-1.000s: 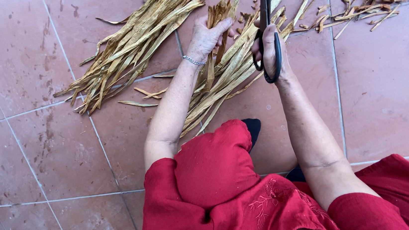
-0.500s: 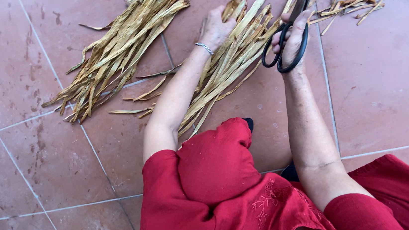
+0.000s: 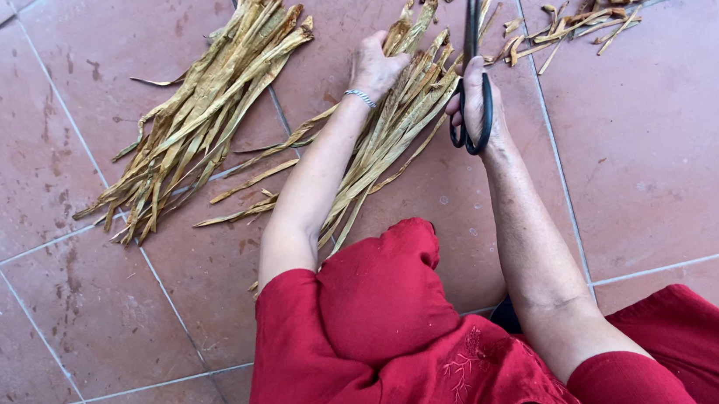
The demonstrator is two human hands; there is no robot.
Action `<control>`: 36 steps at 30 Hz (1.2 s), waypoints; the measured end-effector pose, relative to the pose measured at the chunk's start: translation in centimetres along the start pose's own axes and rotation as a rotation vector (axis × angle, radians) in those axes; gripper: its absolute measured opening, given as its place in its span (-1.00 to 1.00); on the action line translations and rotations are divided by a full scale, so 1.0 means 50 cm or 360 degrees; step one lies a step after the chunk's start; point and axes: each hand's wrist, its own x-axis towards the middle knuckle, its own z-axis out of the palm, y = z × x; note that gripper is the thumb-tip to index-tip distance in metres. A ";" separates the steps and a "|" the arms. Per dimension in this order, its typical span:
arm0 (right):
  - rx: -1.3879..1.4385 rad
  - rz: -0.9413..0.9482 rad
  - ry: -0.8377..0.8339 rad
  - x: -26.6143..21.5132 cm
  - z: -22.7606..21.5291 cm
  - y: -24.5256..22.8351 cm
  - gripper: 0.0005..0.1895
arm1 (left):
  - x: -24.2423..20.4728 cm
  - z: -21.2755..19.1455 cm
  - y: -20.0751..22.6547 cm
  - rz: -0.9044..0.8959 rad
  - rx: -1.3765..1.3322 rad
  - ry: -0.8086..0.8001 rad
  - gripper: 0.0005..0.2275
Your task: The person sits on a tiled floor and uses scissors to cut a bundle of dried leaves into smaller pieces. After cutting, the person gathers the leaves into a neat bundle and dips the ends into a blue basin of water.
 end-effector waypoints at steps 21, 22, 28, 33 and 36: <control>-0.0906 -0.0518 -0.0108 -0.078 0.041 -0.114 -0.38 | -0.082 -0.131 0.026 0.0107 -0.0765 -0.0078 -0.80; -0.0917 -0.0509 -0.0112 -0.081 0.047 -0.114 -0.37 | -0.088 -0.128 0.033 0.0080 -0.0867 -0.0172 -0.80; -0.0913 -0.0438 -0.0168 -0.080 0.065 -0.110 -0.31 | -0.101 -0.141 0.051 -0.0017 -0.1001 -0.0136 -0.82; -0.0748 -0.0483 -0.0098 -0.084 0.087 -0.085 -0.32 | -0.098 -0.128 0.041 -0.0013 -0.1135 -0.0187 -0.82; -0.0552 -0.0555 -0.0016 -0.081 0.094 -0.066 -0.31 | -0.098 -0.133 0.027 -0.0041 -0.1048 -0.0215 -0.79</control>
